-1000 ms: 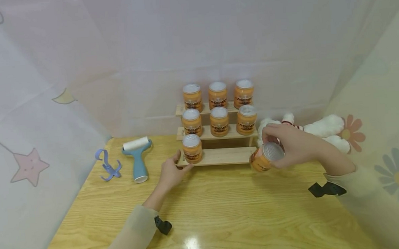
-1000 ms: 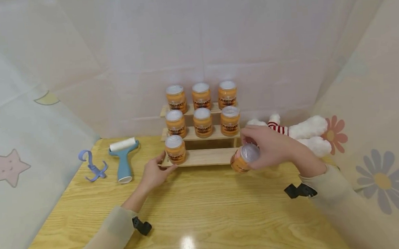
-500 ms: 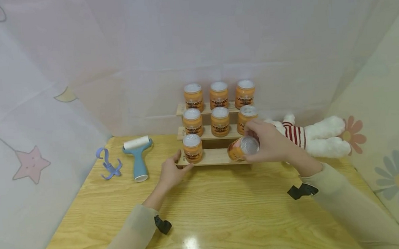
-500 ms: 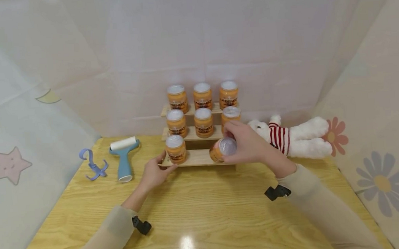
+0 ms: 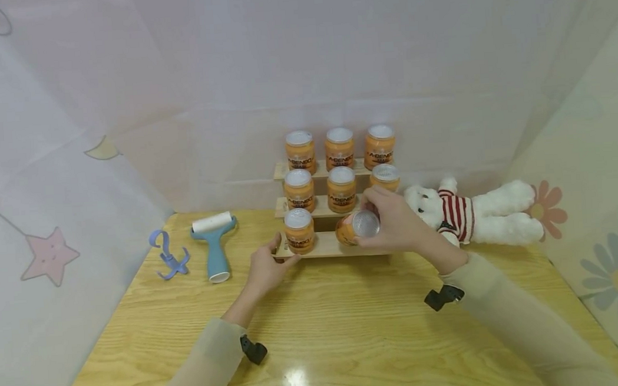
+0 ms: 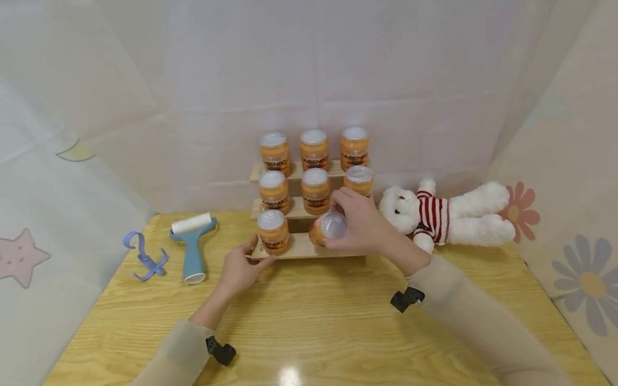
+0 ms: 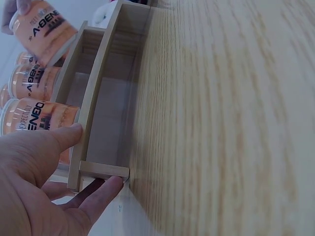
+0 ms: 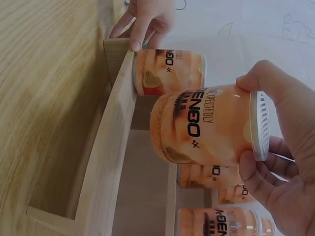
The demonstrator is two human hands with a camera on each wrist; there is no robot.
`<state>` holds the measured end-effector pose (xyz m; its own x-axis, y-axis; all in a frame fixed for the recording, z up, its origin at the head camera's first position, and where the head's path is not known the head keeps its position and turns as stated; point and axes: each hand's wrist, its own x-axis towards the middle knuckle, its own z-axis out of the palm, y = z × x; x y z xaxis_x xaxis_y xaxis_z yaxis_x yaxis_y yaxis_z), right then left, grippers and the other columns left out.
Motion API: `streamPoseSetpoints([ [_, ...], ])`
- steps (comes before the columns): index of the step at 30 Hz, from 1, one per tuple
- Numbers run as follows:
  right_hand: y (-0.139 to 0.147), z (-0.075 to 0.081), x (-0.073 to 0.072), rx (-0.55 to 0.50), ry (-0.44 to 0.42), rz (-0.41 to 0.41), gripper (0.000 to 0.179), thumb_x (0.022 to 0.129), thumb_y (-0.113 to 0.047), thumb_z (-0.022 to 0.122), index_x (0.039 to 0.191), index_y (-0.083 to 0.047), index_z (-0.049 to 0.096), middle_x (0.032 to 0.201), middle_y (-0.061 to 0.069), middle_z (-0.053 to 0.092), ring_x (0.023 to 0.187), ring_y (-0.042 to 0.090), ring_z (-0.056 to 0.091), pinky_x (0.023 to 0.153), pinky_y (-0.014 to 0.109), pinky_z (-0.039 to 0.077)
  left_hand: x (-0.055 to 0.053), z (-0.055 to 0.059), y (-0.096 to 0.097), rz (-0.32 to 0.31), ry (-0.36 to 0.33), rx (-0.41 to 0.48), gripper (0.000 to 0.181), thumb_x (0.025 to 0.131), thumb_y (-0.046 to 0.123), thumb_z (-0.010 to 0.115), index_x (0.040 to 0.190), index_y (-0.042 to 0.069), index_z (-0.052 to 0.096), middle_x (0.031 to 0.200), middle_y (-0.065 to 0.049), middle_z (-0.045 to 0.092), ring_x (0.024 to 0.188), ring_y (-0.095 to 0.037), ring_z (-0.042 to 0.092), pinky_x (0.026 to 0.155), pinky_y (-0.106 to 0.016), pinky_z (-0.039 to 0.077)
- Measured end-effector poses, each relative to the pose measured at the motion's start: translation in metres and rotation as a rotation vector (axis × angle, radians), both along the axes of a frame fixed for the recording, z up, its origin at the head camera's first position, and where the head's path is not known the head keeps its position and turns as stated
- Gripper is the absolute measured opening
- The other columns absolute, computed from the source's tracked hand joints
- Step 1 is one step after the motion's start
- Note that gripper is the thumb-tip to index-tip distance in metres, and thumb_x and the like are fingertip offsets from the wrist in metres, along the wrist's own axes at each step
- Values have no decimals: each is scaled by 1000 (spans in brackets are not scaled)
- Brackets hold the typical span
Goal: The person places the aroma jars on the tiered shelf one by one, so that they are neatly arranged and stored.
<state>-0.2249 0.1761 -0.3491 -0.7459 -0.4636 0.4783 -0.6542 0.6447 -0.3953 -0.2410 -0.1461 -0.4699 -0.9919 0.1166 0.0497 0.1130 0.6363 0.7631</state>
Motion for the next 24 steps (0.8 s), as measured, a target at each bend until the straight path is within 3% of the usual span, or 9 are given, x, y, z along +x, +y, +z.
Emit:
streamPoseSetpoints([
  [11, -18, -6, -9, 47, -38, -83, 51, 68, -38, 94, 99, -14, 61, 98, 0, 60, 86, 16, 56, 72, 32, 51, 0, 1, 1, -11, 25, 5, 88, 95, 37, 83, 160, -3, 39, 163, -22, 45, 150, -41, 46, 119, -52, 45],
  [24, -27, -15, -17, 26, -82, -117, 48, 67, -31, 94, 98, -12, 62, 98, 3, 62, 88, 19, 59, 76, 34, 55, 1, 0, 0, -5, 31, 8, 88, 95, 38, 83, 160, -3, 40, 163, -22, 45, 147, -41, 50, 116, -51, 50],
])
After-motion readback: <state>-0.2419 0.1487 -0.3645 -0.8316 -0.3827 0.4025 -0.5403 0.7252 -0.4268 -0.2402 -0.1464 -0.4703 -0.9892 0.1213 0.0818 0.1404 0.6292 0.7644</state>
